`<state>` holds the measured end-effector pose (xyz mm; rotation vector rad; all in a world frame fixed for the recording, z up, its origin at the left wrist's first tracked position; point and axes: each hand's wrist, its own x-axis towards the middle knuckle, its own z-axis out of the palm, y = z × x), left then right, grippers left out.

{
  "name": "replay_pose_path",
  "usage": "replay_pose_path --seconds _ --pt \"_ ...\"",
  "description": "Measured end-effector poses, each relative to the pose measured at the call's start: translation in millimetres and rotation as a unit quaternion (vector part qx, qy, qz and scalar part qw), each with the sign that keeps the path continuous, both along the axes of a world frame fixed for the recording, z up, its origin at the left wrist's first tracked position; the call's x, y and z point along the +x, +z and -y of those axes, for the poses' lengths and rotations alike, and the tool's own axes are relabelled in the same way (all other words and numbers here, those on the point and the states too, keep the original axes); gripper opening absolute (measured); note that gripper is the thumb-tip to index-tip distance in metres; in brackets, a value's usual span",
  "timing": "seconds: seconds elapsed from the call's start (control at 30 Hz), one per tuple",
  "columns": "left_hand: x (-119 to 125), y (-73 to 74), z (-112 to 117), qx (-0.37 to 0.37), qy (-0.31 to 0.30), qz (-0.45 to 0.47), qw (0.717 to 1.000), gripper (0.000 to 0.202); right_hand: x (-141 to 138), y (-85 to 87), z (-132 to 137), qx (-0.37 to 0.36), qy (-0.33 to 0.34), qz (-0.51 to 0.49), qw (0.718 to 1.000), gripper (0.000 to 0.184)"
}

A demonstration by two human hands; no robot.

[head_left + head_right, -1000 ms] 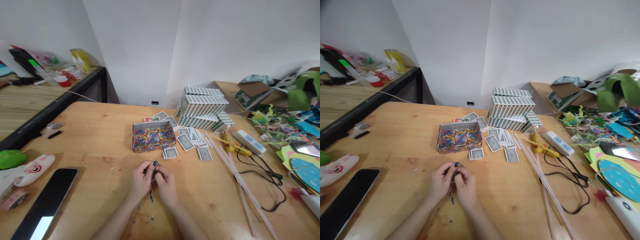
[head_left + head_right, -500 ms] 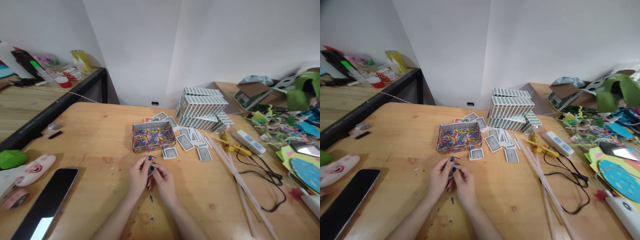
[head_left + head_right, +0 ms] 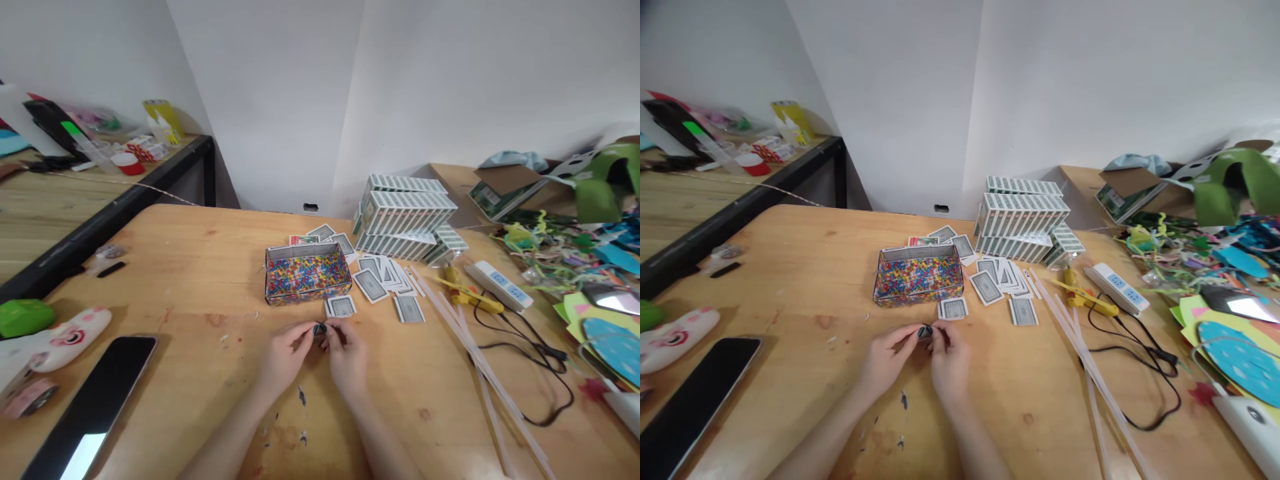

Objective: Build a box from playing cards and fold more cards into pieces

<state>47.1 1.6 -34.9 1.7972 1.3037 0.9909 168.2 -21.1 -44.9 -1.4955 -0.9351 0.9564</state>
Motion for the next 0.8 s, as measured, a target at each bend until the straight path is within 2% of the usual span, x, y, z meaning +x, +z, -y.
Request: replay_pose_path --seconds 0.17,0.33,0.47,0.57,0.67,0.8 --pt "2.6 1.2 4.1 -0.004 -0.013 -0.051 0.999 0.025 5.0 -3.5 -1.0 0.025 -0.008 0.078 0.997 0.015" --pt "3.5 -2.8 6.2 0.012 0.007 -0.083 0.996 0.028 11.4 -7.6 -2.6 0.039 -0.018 0.149 0.988 0.017" --pt "2.8 -6.4 8.5 0.031 0.006 -0.105 0.994 0.027 21.3 -11.0 -6.3 0.035 -0.046 0.180 0.982 0.021" --pt "3.1 -7.4 9.9 0.039 0.009 -0.105 0.994 0.026 29.3 -11.0 -9.9 0.015 -0.061 0.163 0.985 0.021" --pt "3.4 -7.6 9.2 0.042 0.021 -0.099 0.994 0.025 31.2 -5.8 -11.4 0.019 -0.021 0.133 0.991 0.022" --pt "1.9 -7.3 6.5 0.041 0.037 -0.075 0.996 0.024 25.2 2.8 -9.5 0.075 0.033 0.161 0.984 0.023"
